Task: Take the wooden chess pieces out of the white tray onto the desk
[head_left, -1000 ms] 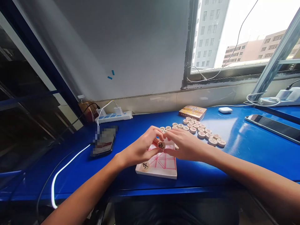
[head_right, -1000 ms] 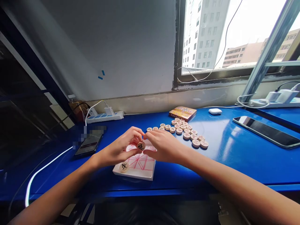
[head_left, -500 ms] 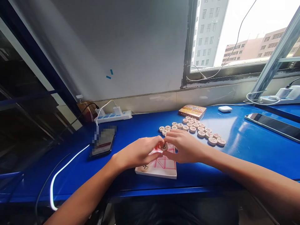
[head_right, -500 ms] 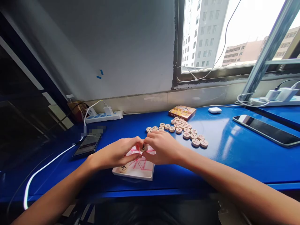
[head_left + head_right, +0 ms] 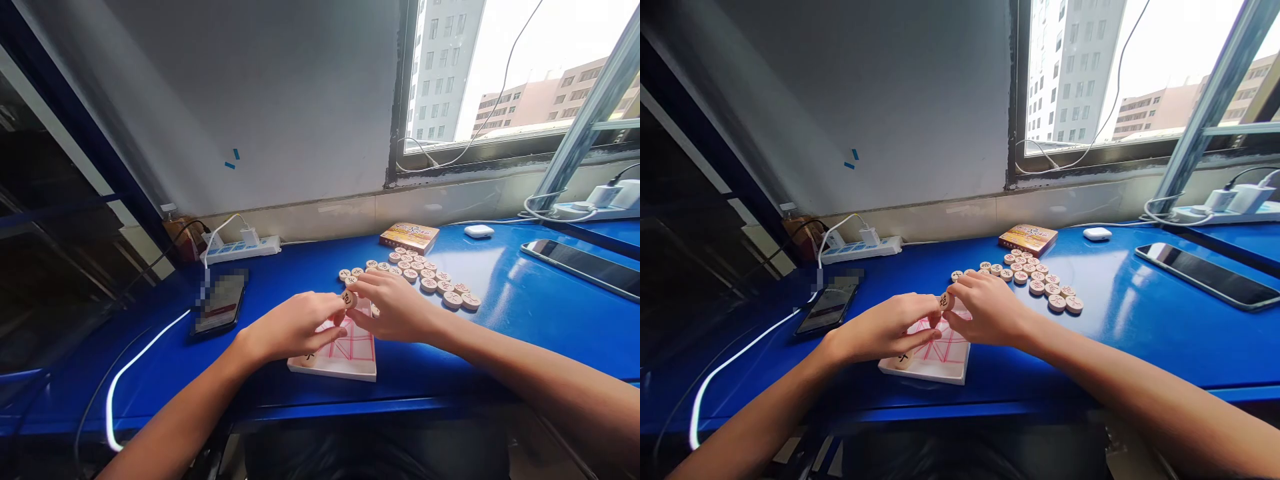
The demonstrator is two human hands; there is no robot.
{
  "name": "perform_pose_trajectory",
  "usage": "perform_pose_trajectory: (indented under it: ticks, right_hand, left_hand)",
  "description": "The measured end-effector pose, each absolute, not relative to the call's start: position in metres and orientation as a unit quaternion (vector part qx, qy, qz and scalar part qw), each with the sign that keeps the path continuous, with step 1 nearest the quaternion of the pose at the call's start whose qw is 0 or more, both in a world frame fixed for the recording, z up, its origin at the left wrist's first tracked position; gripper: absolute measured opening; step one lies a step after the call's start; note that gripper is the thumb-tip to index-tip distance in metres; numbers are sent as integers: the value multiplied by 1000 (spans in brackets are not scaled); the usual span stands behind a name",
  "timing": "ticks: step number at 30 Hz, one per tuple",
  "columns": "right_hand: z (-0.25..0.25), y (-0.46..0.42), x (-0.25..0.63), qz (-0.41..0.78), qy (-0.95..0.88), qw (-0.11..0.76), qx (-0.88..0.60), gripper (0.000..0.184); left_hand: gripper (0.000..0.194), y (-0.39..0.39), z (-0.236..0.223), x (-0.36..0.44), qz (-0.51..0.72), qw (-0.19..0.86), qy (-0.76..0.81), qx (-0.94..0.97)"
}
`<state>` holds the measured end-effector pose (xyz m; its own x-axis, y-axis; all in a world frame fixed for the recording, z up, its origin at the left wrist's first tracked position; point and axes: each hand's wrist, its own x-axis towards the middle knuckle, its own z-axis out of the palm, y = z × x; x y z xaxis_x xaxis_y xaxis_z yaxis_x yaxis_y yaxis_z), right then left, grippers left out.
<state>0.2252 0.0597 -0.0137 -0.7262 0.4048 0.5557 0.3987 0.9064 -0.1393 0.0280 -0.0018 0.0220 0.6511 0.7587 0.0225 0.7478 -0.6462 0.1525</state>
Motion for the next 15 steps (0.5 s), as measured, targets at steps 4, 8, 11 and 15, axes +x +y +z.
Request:
perform_pose_trajectory:
  ticks: [4,8,11,15]
  right_hand:
    - [-11,63,228,9,-922,314,-228,16]
    - [-11,64,230,31,-937,281,-203,23]
    - [-14,64,229,35,-939,282,-193,28]
    - [-18,65,228,20,-941,283,-185,40]
  left_hand:
    - [9,-2,20,29,33,73,381,921]
    - [13,-3,20,29,26,64,399,915]
    - [17,-3,21,26,40,50,402,913]
    - [17,-3,19,25,39,40,401,915]
